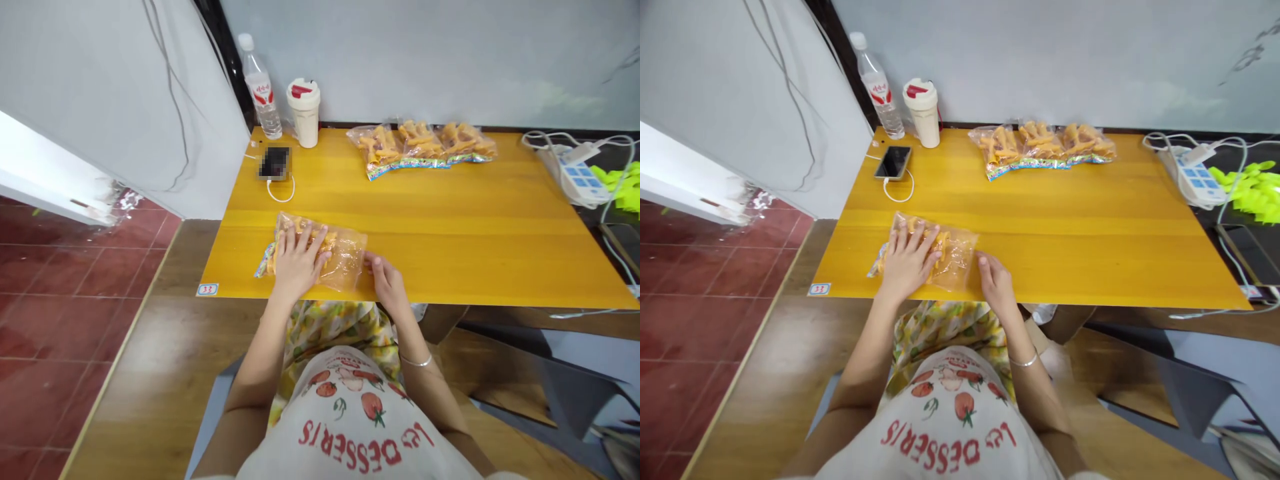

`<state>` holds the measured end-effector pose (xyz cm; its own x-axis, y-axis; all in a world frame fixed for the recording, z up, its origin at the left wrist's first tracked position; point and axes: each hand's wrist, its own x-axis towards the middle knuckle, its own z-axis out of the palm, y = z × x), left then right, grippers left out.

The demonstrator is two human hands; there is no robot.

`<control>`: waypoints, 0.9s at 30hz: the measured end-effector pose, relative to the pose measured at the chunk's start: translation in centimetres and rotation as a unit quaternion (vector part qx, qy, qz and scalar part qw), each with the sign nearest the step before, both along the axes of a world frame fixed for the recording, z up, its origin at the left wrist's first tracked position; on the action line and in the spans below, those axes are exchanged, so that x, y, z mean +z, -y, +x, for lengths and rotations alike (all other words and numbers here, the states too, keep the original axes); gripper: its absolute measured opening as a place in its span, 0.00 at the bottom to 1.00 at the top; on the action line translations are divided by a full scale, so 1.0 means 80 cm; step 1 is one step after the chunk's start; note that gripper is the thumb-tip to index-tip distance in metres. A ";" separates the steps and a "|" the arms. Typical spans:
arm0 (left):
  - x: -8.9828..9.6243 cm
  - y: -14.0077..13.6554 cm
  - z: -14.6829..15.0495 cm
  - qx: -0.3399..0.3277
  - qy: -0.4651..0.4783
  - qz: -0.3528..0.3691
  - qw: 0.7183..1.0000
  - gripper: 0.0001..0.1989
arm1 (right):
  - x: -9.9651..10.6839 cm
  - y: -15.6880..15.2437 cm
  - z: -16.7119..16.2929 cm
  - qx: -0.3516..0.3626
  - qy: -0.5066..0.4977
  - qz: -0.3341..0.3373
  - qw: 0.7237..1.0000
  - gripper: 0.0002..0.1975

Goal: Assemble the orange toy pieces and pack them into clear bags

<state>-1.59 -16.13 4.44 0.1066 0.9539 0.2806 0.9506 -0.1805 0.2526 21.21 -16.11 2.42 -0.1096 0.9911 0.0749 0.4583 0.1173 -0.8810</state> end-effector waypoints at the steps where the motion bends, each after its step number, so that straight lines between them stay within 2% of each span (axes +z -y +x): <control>1: 0.004 -0.002 -0.001 -0.007 -0.001 -0.002 1.000 0.27 | 0.004 0.001 0.000 0.018 0.011 0.001 1.000 0.30; 3: 0.019 -0.014 -0.003 -0.028 -0.007 -0.010 1.000 0.25 | 0.010 0.003 -0.003 0.051 0.056 0.004 0.997 0.27; 6: 0.047 -0.055 0.007 -0.066 -0.030 -0.042 0.997 0.27 | 0.016 0.011 -0.008 0.061 0.129 0.001 0.990 0.25; 7: 0.056 -0.073 0.015 -0.089 -0.040 -0.074 0.992 0.27 | 0.017 0.015 -0.009 0.058 0.144 0.003 0.988 0.24; 9: 0.068 -0.108 0.035 -0.154 -0.075 -0.197 0.965 0.27 | 0.016 0.025 -0.009 0.049 0.159 0.016 0.986 0.21; 12: 0.072 -0.147 0.065 -0.173 -0.123 -0.319 0.924 0.14 | 0.011 0.041 -0.005 0.046 0.160 0.040 0.985 0.17; 14: 0.070 -0.158 0.075 -0.169 -0.136 -0.349 0.912 0.04 | 0.004 0.048 -0.003 0.048 0.150 0.048 0.986 0.16; 15: 0.068 -0.161 0.076 -0.174 -0.126 -0.349 0.912 0.04 | 0.000 0.050 -0.004 0.041 0.140 0.048 0.988 0.17; 16: 0.068 -0.162 0.074 -0.183 -0.103 -0.338 0.917 0.06 | -0.005 0.049 -0.005 0.028 0.123 0.047 0.991 0.19; 18: 0.072 -0.161 0.064 -0.207 -0.022 -0.282 0.937 0.06 | -0.012 0.038 -0.010 -0.001 0.060 0.040 0.997 0.31; 20: 0.083 -0.161 0.053 -0.219 0.080 -0.197 0.952 0.06 | -0.011 0.014 -0.019 -0.008 -0.032 0.033 0.999 0.41; 21: 0.090 -0.160 0.049 -0.215 0.129 -0.148 0.957 0.06 | -0.005 -0.002 -0.024 0.001 -0.079 0.033 0.996 0.43; 24: 0.111 -0.156 0.042 -0.164 0.259 0.027 0.952 0.09 | 0.028 -0.058 -0.038 -0.006 -0.161 0.082 0.984 0.31; 27: 0.106 -0.143 0.040 -0.072 0.332 0.198 0.919 0.16 | 0.069 -0.103 -0.041 -0.010 -0.150 0.182 0.972 0.13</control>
